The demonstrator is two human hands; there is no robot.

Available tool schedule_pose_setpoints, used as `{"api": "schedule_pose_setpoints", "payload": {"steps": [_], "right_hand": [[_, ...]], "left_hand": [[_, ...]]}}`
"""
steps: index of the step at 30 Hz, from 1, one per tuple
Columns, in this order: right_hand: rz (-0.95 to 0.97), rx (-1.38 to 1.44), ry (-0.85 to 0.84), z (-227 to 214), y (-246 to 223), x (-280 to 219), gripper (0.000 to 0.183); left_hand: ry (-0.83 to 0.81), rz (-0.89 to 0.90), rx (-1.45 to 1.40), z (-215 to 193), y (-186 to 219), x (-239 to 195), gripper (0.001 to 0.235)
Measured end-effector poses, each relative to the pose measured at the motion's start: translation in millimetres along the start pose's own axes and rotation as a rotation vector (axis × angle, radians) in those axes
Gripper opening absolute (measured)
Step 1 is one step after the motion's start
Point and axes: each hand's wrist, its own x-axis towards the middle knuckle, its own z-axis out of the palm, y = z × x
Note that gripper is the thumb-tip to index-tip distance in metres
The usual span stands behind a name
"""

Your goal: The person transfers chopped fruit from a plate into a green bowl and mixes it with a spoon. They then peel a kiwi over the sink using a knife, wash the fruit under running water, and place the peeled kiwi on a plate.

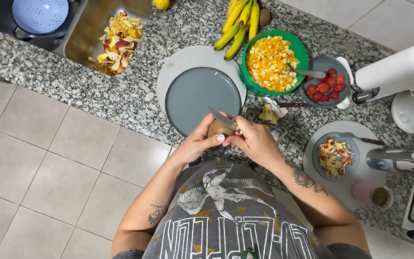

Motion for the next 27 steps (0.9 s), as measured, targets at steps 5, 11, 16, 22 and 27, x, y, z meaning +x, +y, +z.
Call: {"api": "schedule_pose_setpoints", "payload": {"steps": [5, 11, 16, 22, 27], "right_hand": [[-0.025, -0.041, -0.032, -5, 11, 2, 0.043], [-0.058, 0.005, -0.145, -13, 25, 14, 0.049], [-0.135, 0.036, -0.221, -13, 28, 23, 0.047], [-0.19, 0.171, -0.355, -11, 13, 45, 0.042], [-0.291, 0.228, -0.339, 29, 44, 56, 0.045]], "left_hand": [[0.043, 0.037, 0.043, 5, -2, 5, 0.037], [0.157, -0.024, 0.288, 19, 9, 8, 0.035], [0.225, -0.035, 0.471, 21, 7, 2, 0.033], [0.344, -0.006, 0.47, 21, 8, -9, 0.036], [0.427, 0.102, 0.378, 14, 11, -26, 0.031]]}}
